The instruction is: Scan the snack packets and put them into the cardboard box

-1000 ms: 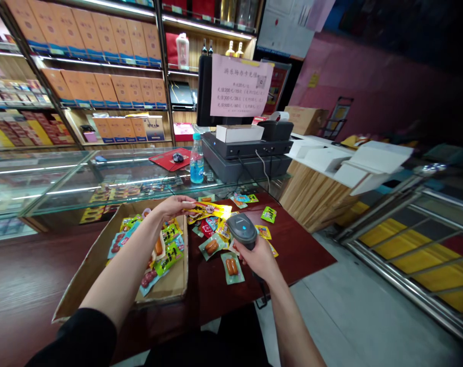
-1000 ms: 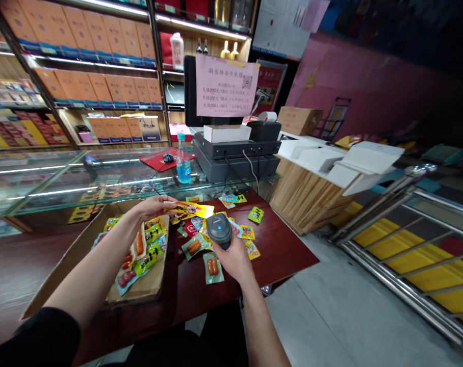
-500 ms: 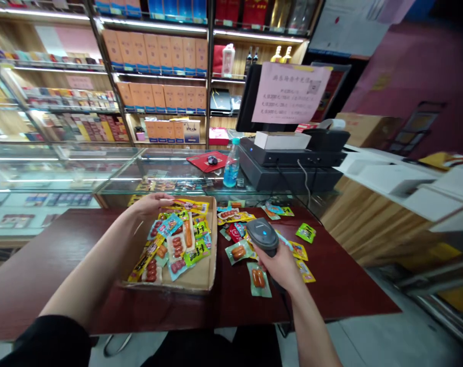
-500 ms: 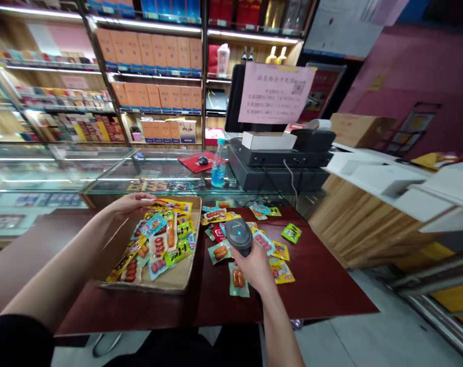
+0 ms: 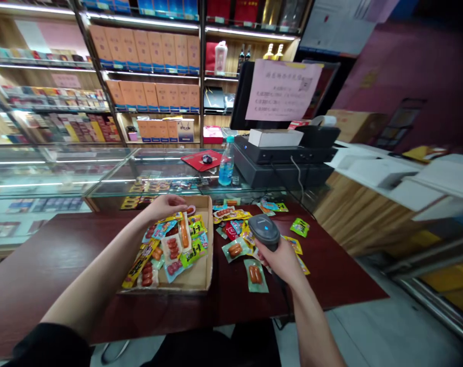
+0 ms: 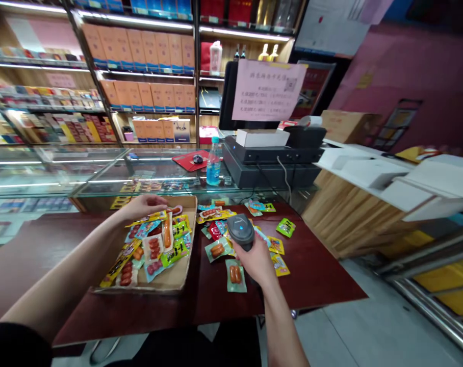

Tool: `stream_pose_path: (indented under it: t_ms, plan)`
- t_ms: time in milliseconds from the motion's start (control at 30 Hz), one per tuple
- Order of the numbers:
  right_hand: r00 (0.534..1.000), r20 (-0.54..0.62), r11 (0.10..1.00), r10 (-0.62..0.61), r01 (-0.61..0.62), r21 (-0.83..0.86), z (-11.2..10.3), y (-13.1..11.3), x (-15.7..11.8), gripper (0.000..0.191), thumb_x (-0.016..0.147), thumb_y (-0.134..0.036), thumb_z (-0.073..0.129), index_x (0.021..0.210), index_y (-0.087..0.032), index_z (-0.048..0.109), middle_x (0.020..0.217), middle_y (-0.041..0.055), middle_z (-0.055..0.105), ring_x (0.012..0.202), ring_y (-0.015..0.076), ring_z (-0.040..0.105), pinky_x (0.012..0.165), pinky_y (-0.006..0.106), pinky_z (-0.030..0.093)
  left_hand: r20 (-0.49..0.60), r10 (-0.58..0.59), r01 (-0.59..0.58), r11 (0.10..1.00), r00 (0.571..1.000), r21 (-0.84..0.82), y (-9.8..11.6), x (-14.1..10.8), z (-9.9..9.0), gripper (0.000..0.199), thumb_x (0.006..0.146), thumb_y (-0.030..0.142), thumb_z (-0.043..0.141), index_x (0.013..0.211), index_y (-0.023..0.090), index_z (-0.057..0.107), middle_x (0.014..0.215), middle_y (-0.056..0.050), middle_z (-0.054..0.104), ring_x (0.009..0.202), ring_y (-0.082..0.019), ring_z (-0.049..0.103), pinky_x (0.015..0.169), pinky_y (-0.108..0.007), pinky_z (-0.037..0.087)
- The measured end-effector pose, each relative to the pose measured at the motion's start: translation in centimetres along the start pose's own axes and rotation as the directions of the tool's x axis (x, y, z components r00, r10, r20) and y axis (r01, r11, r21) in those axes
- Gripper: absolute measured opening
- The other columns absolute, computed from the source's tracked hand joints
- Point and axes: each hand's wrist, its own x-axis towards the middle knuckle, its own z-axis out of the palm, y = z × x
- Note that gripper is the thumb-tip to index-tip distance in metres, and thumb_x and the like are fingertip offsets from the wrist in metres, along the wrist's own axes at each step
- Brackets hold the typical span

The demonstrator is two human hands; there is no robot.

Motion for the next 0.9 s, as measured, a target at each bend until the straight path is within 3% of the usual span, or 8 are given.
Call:
stream_pose_path:
  t_ms: [200,367,533,633,767,900]
  plan:
    - [0.988,-0.145,0.998,0.045,-0.051,-0.033,-3.1,1.5,-1.7,0.034,0.073,-0.049,0.065,0.085,-0.017,0.063,0.059,0.0045,0.068,0.051,0.0215,0.064,0.05,0.029,0.048,0.301,0.115,-0.145,0.986,0.947,0.079,3.8,4.7,12.7,0.033,0.065,0.041,0.071,0.087,0.016,0.072,0.077,-0.004,0.072,0.07,-0.017,0.064,0.063,-0.023,0.046]
    - [0.975,-0.187,0.992,0.117,-0.123,-0.02,-4.9,2.3,-3.2,0.031,0.073,-0.048,0.064,0.079,-0.018,0.061,0.055,0.003,0.066,0.044,0.0199,0.061,0.047,0.029,0.047,0.329,0.129,-0.233,0.925,0.936,0.3,5.4,6.9,19.2,0.032,0.065,0.036,0.072,0.09,0.016,0.071,0.078,-0.004,0.071,0.071,-0.018,0.064,0.063,-0.024,0.044]
    - [0.97,-0.198,0.99,0.143,-0.143,0.015,-5.8,2.9,-4.2,0.03,0.075,-0.048,0.062,0.078,-0.019,0.058,0.056,0.0021,0.066,0.042,0.0185,0.06,0.045,0.028,0.047,0.327,0.073,-0.205,0.897,0.942,0.39,5.1,8.4,22.7,0.052,0.061,0.033,0.074,0.11,0.014,0.066,0.087,-0.008,0.071,0.078,-0.021,0.065,0.067,-0.024,0.044]
    - [0.97,-0.198,0.99,0.142,-0.141,0.02,-5.9,3.1,-4.5,0.029,0.076,-0.048,0.061,0.078,-0.019,0.058,0.055,0.0017,0.065,0.043,0.0182,0.061,0.045,0.027,0.046,0.35,0.088,-0.236,0.882,0.933,0.408,5.2,8.6,23.9,0.054,0.059,0.036,0.076,0.107,0.014,0.067,0.091,-0.009,0.07,0.081,-0.022,0.065,0.067,-0.025,0.044]
    - [0.967,-0.21,0.99,0.141,-0.141,0.015,-5.6,3.1,-4.6,0.03,0.075,-0.048,0.062,0.079,-0.018,0.059,0.054,0.0017,0.065,0.044,0.0185,0.062,0.046,0.027,0.047,0.369,0.083,-0.255,0.859,0.926,0.445,5.7,8.6,24.7,0.053,0.053,0.035,0.079,0.102,0.017,0.066,0.092,-0.008,0.068,0.084,-0.023,0.064,0.067,-0.025,0.043]
    - [0.967,-0.228,0.992,0.118,-0.125,-0.016,-5.0,3.3,-4.5,0.033,0.074,-0.049,0.064,0.082,-0.017,0.063,0.06,0.0044,0.068,0.053,0.021,0.066,0.05,0.028,0.048,0.327,0.021,-0.168,0.888,0.945,0.429,5.5,8.8,24.6,0.049,0.047,0.03,0.083,0.09,0.017,0.062,0.084,-0.004,0.067,0.079,-0.021,0.063,0.062,-0.023,0.043]
